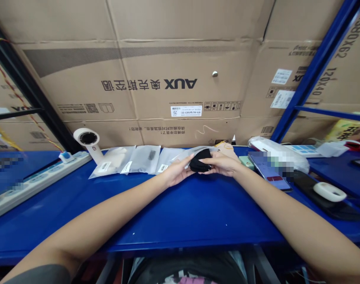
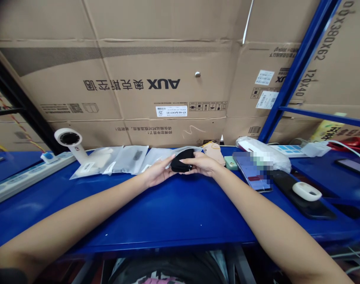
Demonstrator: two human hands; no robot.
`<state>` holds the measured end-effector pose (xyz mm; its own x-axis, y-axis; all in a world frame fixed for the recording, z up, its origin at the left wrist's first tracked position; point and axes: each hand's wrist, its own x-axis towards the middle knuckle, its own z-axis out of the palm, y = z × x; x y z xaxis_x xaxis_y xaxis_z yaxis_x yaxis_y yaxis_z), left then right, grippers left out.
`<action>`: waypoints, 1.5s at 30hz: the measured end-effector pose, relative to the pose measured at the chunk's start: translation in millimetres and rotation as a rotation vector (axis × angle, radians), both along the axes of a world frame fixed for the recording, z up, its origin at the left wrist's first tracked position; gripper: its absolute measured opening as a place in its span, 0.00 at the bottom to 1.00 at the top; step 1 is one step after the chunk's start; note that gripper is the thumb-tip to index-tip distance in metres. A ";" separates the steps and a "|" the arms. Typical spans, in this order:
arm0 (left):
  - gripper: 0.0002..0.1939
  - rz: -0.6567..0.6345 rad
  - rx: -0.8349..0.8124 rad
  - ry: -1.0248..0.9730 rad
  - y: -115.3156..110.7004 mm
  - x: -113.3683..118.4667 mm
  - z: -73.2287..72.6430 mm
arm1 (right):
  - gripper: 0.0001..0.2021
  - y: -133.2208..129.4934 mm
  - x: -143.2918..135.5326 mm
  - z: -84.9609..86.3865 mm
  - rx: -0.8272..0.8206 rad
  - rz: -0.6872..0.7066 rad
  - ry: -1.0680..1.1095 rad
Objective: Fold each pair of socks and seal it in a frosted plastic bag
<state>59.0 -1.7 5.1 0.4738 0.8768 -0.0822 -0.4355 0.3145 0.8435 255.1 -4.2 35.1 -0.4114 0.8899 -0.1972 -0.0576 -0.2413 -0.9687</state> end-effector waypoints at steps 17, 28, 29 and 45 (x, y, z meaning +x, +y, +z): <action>0.30 0.698 0.657 0.555 7.1 -4.8 -8.5 | 0.14 1.9 -22.9 -17.7 0.058 -0.350 0.197; 0.09 0.595 1.205 0.896 16.6 -25.9 -8.9 | 0.08 2.7 -22.4 -14.7 -0.183 -0.209 0.351; 0.08 0.611 1.216 0.907 16.5 -25.9 -8.8 | 0.08 2.8 -22.1 -14.5 -0.195 -0.187 0.350; 0.10 0.577 1.525 1.019 -7.2 -13.4 -4.7 | 0.08 0.8 -40.3 -40.9 -0.109 -0.385 0.367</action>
<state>45.6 -8.9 0.4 0.4189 0.4734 0.7749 0.5603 -0.8063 0.1898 214.7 -3.4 -5.8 -0.1190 0.9723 -0.2011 -0.4917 -0.2337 -0.8388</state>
